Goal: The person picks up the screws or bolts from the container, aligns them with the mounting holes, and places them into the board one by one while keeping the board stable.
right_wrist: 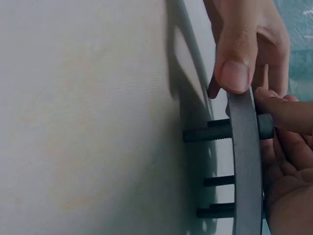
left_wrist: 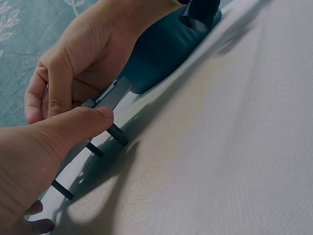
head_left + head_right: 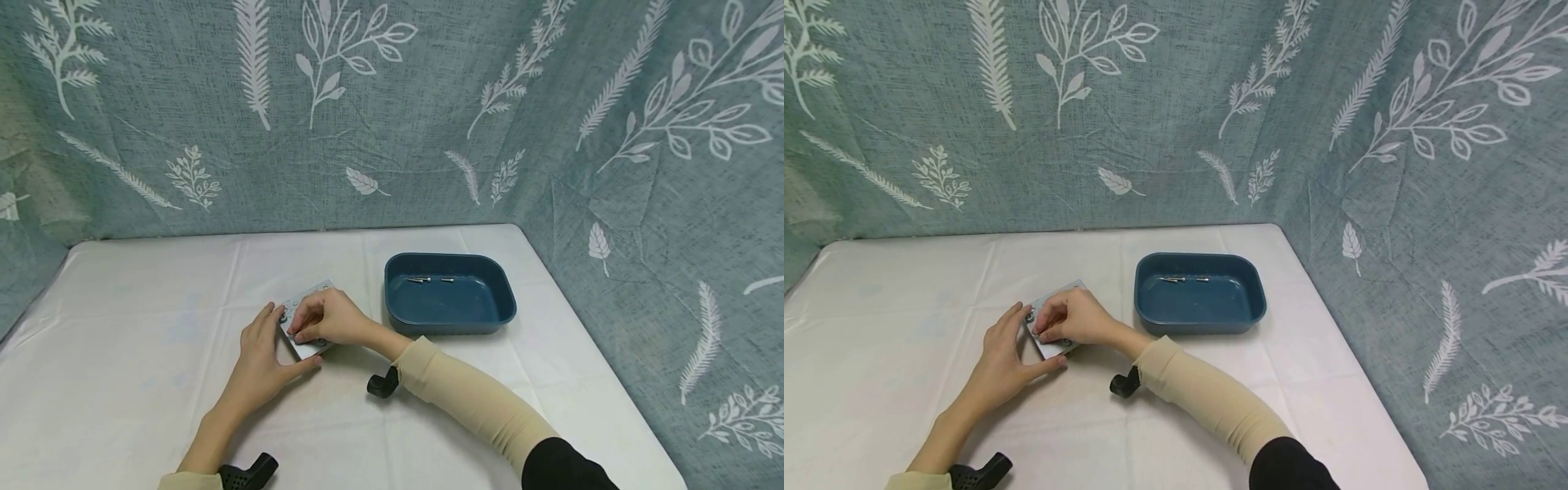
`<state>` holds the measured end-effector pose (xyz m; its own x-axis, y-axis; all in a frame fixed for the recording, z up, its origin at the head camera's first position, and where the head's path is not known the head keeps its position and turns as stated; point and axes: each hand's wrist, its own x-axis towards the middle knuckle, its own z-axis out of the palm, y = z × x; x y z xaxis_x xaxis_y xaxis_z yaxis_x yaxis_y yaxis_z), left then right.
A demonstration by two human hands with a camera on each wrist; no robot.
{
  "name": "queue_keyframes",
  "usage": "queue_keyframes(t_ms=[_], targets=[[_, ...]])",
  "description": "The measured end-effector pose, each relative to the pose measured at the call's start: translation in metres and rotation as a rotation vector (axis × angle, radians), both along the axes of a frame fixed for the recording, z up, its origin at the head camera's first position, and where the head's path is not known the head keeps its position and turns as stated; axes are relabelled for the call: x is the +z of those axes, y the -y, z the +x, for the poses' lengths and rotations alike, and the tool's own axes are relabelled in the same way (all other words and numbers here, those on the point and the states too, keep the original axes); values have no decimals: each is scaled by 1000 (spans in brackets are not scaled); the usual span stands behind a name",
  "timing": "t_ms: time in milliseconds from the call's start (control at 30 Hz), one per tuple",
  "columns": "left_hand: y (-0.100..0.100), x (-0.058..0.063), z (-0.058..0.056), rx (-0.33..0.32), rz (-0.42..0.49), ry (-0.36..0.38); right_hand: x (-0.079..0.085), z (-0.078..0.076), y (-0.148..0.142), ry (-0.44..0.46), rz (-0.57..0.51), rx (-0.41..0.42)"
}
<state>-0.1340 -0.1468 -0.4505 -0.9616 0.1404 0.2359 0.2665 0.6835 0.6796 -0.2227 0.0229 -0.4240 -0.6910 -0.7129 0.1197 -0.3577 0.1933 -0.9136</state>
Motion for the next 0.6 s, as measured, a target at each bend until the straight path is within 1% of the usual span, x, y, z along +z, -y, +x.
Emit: queue_keyframes(t_ms=[133,200,367,467,533,600], targets=[[0,2,0,0,10,21,1,2,0,7,22,-9],[0,2,0,-3,10,26,2,3,-1,-4,26,-8],[0,2,0,0,3,24,6,6,-7,-91,56,-36],[0,1,-1,10,-2,12,14,5,-19,-155,45,-65],[-1,2,-1,17,-5,15,23,0,-32,-179,23,-85],[-2,2,-2,25,-7,16,35,-7,-47,-179,-8,-115]])
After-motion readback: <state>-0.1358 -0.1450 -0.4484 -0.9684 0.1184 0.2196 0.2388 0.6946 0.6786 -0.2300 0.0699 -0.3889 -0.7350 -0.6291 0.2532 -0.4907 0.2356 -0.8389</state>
